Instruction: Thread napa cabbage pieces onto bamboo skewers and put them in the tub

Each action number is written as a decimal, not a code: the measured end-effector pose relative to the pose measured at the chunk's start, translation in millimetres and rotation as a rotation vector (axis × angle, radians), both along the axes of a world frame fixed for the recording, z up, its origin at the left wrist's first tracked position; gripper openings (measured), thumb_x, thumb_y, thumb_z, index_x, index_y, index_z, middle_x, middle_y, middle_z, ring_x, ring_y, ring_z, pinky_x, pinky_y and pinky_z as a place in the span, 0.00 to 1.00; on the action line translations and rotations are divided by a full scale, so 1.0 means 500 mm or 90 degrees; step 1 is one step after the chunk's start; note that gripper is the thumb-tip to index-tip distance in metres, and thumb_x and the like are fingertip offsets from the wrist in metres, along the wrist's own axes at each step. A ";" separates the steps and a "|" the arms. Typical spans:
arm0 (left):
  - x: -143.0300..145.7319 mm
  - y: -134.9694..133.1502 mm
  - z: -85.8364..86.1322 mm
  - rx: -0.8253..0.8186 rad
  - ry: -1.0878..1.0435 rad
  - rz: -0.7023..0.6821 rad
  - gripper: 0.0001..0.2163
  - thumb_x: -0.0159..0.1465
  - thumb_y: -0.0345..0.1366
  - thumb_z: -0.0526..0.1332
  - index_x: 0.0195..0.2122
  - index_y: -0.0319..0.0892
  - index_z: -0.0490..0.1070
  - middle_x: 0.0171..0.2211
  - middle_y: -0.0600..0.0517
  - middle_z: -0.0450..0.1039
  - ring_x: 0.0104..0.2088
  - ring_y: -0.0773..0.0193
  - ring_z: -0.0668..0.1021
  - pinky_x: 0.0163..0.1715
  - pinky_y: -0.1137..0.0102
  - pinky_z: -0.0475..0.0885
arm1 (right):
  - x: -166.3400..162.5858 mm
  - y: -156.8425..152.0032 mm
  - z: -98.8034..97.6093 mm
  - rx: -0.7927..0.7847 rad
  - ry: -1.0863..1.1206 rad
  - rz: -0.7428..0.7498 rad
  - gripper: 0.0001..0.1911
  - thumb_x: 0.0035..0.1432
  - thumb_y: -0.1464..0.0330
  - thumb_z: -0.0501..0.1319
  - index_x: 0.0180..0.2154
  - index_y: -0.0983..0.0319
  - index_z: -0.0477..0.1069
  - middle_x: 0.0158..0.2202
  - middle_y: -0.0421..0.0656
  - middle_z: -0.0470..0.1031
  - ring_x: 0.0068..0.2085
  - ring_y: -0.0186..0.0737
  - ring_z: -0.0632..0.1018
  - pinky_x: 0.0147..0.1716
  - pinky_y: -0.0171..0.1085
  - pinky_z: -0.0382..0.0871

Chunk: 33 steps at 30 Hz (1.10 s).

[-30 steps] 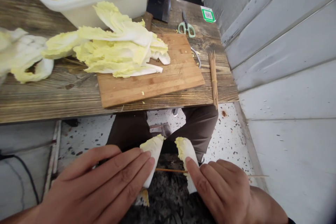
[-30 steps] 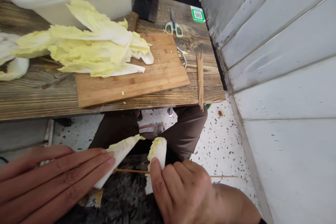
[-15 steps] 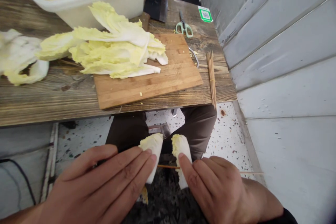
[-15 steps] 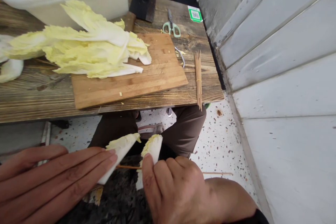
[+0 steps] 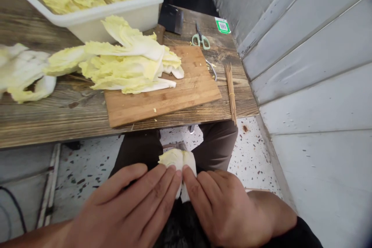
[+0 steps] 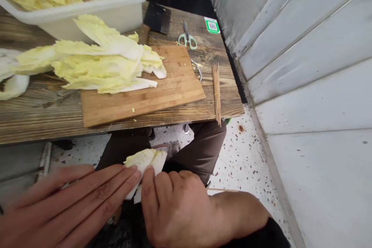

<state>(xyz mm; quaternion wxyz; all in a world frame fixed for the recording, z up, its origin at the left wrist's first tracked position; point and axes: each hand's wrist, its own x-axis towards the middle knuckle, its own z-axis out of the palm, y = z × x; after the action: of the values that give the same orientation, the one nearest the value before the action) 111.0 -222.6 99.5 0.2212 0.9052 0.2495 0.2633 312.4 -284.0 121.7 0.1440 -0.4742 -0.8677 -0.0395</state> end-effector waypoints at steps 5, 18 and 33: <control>-0.003 0.091 -0.001 0.188 -0.001 0.011 0.26 0.67 0.38 0.59 0.67 0.53 0.59 0.50 0.58 0.80 0.45 0.59 0.82 0.59 0.66 0.64 | 0.034 0.028 -0.058 -0.079 0.288 -0.116 0.16 0.67 0.75 0.52 0.52 0.73 0.72 0.29 0.46 0.76 0.26 0.37 0.74 0.24 0.35 0.69; 0.021 0.345 -0.149 0.238 0.140 0.229 0.20 0.72 0.42 0.47 0.41 0.40 0.78 0.41 0.42 0.82 0.42 0.46 0.80 0.42 0.53 0.73 | 0.103 0.078 -0.167 -0.406 1.154 -0.396 0.22 0.54 0.50 0.69 0.33 0.62 0.68 0.17 0.26 0.48 0.17 0.22 0.46 0.14 0.27 0.38; 0.134 0.338 -0.147 0.273 0.398 0.246 0.17 0.67 0.27 0.47 0.51 0.31 0.72 0.42 0.37 0.76 0.43 0.46 0.75 0.42 0.56 0.67 | 0.099 0.064 -0.180 -0.402 1.129 -0.377 0.28 0.53 0.46 0.68 0.38 0.65 0.75 0.18 0.29 0.51 0.18 0.23 0.47 0.17 0.29 0.38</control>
<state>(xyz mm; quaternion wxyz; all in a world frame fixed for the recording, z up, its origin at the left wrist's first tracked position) 178.0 -53.6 26.0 -0.1120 0.9036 0.4092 0.0591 361.9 -252.0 31.4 0.5933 -0.5471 -0.2624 0.5290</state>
